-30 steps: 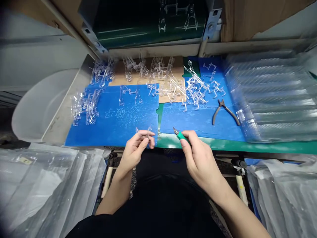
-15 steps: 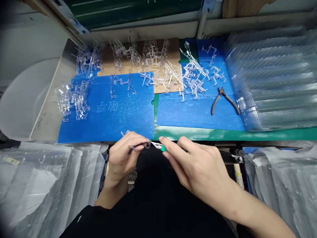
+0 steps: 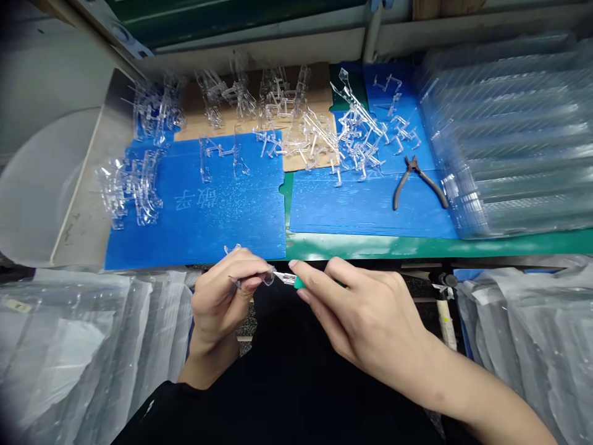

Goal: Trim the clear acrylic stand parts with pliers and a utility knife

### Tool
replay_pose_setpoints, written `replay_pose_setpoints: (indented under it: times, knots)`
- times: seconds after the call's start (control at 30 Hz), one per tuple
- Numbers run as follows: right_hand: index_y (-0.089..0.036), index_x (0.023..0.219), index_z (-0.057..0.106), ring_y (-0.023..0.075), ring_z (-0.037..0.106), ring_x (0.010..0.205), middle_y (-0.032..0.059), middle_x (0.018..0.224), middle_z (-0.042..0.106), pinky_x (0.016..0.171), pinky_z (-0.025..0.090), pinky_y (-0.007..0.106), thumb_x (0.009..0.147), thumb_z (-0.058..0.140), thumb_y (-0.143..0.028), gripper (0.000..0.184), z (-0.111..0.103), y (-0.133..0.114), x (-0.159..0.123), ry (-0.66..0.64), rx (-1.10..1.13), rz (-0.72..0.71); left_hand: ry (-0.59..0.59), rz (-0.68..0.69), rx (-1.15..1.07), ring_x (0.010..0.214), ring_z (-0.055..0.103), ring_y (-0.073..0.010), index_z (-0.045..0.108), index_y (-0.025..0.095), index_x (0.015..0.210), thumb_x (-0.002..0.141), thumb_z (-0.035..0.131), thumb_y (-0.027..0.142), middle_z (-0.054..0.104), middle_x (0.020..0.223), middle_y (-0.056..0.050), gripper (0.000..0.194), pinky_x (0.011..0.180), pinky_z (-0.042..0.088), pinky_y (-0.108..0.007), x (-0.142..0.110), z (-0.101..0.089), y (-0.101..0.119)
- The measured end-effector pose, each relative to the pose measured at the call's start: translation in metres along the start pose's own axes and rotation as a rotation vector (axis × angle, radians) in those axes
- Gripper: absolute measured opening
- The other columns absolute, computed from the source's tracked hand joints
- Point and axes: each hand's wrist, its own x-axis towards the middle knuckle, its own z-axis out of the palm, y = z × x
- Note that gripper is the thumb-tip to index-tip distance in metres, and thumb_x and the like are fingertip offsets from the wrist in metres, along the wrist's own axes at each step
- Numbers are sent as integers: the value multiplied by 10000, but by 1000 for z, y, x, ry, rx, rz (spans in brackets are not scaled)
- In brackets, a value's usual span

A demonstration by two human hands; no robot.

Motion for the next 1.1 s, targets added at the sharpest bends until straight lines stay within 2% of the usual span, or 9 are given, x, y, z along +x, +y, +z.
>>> replay_pose_setpoints:
  times: [0.1,0.2,0.27,0.33,0.43,0.57,0.8,0.93,1.1]
  knots:
    - [-203,1469,682,143,577,581,22,830,652,529,417,312,1132,558,-268,365,0,-1,1,10,23,-14,-4,-18,-63,770,650,-176,714,199,1129,1122,559,259,744,886,-63,167,746,453,-353,0,-1,1]
    - [-221,1484,677,159,624,608,32,854,689,536,443,314,1134,552,-271,375,6,6,4,25,27,30,2,-37,-142,760,651,-185,723,211,1103,1124,562,293,737,848,-60,182,734,471,-357,-1,-1,4]
    - [-234,1466,690,192,703,710,55,943,752,614,519,329,1132,557,-275,361,11,13,7,50,58,79,6,-37,-192,752,655,-184,730,211,1103,1118,578,292,736,835,-57,173,733,492,-357,-1,-2,6]
    - [-246,1424,710,233,765,867,78,1079,798,755,593,368,1129,565,-268,329,15,18,9,81,134,114,7,-56,-246,762,664,-179,734,204,1105,1109,597,272,737,838,-55,153,740,514,-347,-1,-2,6]
    - [-273,1390,720,258,786,998,80,1209,810,880,626,411,1121,578,-242,305,15,18,10,117,218,124,-4,-135,-336,760,657,-155,733,191,1103,1108,600,246,737,871,-55,144,713,523,-304,-3,-3,4]
    - [-275,1398,715,249,787,937,78,1188,816,819,626,395,1117,588,-235,312,10,9,10,126,212,102,-24,-227,-365,726,632,-133,736,177,1079,1117,577,241,705,847,-48,176,646,492,-259,-6,-4,3]
    - [-326,1436,681,228,778,864,51,1103,810,732,606,362,1122,567,-231,347,4,0,11,121,237,82,-50,-293,-409,733,616,-126,733,181,1063,1115,580,241,676,821,-27,173,677,474,-259,-6,-3,7]
    - [-275,1455,648,209,737,723,57,982,782,601,540,340,1140,515,-254,343,3,-3,11,97,170,30,-109,-301,-531,738,612,-137,715,182,1032,1128,553,321,689,852,-42,234,699,470,-284,-5,-2,8]
    - [-227,1501,584,194,728,748,78,1053,768,605,521,322,1141,483,-229,374,8,-4,9,69,91,-74,-179,-337,-674,753,616,-173,681,178,966,1136,491,367,662,821,-62,317,716,475,-315,-4,-2,10]
